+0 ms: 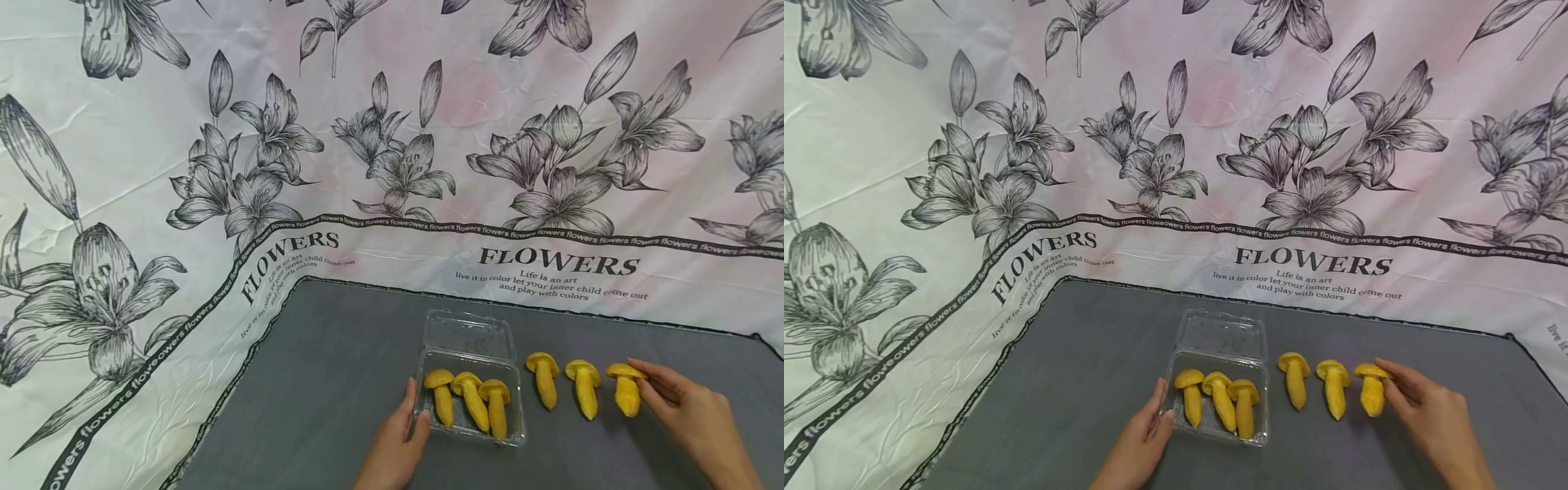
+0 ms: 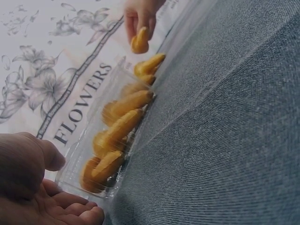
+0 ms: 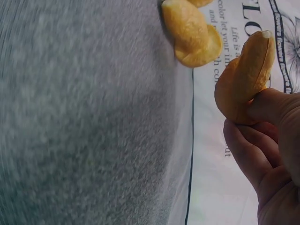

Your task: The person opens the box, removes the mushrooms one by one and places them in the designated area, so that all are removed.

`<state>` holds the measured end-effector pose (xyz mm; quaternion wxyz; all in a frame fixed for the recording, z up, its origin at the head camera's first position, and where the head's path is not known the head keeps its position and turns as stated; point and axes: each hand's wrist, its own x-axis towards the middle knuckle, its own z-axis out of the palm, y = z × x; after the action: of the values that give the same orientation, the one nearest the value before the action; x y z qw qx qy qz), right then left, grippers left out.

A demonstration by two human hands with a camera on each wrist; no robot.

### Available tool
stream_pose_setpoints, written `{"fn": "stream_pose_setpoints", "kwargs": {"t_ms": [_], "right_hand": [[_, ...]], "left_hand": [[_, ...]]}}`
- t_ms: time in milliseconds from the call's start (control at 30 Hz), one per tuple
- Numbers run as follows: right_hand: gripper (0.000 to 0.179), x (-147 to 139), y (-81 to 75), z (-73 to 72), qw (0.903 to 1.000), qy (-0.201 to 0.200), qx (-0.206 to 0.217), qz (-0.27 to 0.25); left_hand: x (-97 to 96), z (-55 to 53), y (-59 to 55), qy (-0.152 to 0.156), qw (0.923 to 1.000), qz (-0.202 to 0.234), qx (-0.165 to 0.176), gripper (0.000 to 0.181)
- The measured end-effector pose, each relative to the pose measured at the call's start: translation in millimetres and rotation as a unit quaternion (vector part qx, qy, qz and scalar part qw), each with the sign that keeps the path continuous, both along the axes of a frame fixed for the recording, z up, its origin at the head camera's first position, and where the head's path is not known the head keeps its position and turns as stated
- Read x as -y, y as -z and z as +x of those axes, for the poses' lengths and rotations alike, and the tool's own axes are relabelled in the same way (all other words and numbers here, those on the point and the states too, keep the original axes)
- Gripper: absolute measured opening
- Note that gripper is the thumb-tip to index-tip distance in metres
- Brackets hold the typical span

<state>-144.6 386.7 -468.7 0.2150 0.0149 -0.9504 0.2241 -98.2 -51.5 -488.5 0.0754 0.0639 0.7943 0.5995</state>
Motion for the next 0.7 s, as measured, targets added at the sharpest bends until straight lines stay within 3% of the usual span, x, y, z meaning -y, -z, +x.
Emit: {"fn": "stream_pose_setpoints", "kwargs": {"t_ms": [367, 700], "right_hand": [[0.032, -14, 10.2, -5.0, 0.9996, -0.005, 0.023, 0.019], [0.032, -20, 15.1, -12.8, 0.9990, -0.016, 0.022, 0.037]], "left_hand": [[-0.1, 1.8, 0.0, 0.001, 0.9998, 0.006, -0.020, 0.069], [-0.6, 0.2, 0.7, -0.001, 1.0000, 0.006, 0.005, 0.070]]}}
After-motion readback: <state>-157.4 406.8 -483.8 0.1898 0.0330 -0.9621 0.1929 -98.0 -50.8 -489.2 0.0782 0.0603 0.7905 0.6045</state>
